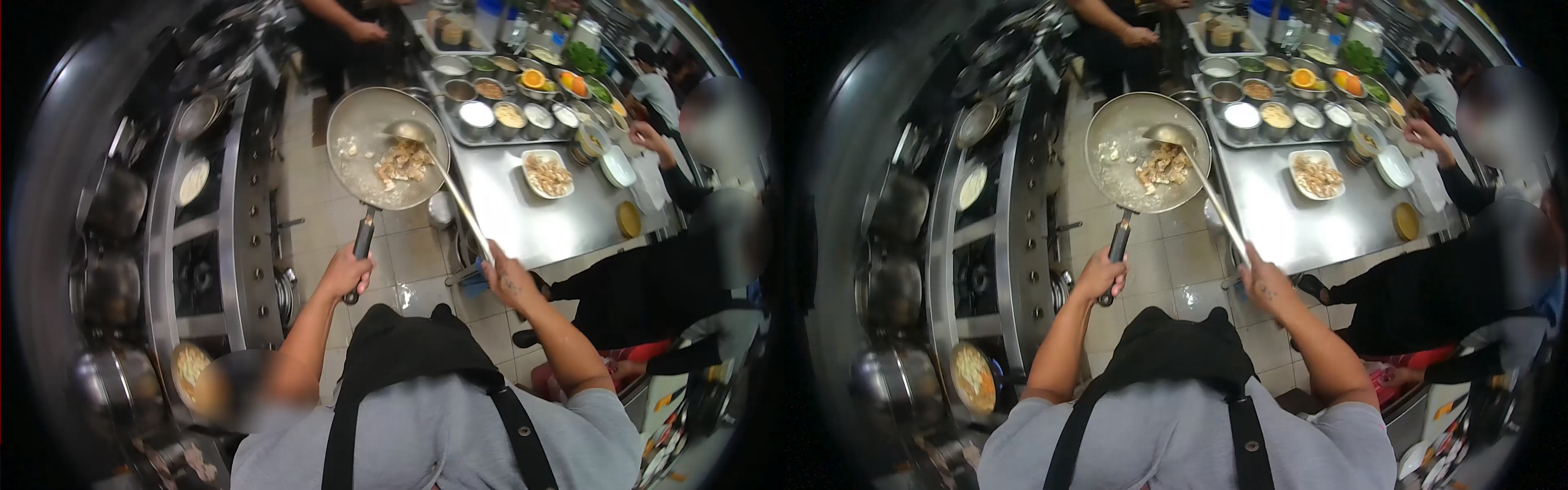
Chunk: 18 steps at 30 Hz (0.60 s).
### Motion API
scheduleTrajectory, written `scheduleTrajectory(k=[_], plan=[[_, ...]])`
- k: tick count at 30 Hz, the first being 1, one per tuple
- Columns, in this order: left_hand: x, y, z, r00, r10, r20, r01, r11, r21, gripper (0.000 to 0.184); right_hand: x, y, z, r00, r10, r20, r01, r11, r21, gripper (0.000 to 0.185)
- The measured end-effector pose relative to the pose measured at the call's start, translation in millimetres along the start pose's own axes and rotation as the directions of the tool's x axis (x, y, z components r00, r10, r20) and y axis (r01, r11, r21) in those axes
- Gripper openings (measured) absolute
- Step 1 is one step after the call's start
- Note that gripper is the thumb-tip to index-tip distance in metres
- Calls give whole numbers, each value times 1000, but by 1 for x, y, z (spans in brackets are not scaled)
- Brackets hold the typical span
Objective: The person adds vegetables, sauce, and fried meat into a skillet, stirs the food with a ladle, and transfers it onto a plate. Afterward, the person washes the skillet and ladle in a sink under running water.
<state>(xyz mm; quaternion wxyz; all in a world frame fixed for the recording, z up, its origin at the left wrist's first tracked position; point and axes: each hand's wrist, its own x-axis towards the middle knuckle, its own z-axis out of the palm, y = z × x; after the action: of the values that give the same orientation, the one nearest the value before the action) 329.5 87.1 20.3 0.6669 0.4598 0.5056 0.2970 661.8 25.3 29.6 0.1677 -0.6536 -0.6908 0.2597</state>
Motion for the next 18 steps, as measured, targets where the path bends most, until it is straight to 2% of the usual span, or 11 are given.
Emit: scheduleTrajectory(k=[1,2,3,5,6,8,9,12,15,16,18], plan=[[5,-5,-4,999,-11,-30,10,1000,-21,15,-6,-5,19,999,-33,32,25,972,233,44],[15,-16,-6,998,-21,-59,20,1000,-8,13,-8,-13,37,988,-50,145,-4,937,349,42],[21,-32,-8,996,-35,-87,36,999,9,12,-9,-39,37,850,150,504,-449,707,547,42],[35,-76,-10,980,-102,-168,101,995,-14,12,-6,-64,52,735,104,670,-649,393,651,41],[38,-91,-13,964,-153,-219,153,988,-19,12,-5,-69,52,721,87,687,-656,404,637,41],[24,-113,-16,948,-184,-259,190,982,-3,12,-1,-74,48,585,-75,808,-806,62,589,32],[20,-122,-17,939,-205,-275,218,976,17,13,9,-71,59,579,-82,812,-809,70,584,32],[4,-131,-15,930,-231,-286,243,970,7,13,24,-57,90,500,-199,843,-862,-213,461,33],[-4,-132,-22,926,-231,-300,243,970,4,13,11,-41,100,512,-297,806,-858,-205,470,35],[-6,-133,-25,926,-224,-303,235,972,-1,13,10,-37,105,500,-373,782,-862,-301,407,39],[-6,-131,-29,934,-215,-286,219,976,-17,12,10,-31,107,509,-391,767,-855,-338,394,40]])
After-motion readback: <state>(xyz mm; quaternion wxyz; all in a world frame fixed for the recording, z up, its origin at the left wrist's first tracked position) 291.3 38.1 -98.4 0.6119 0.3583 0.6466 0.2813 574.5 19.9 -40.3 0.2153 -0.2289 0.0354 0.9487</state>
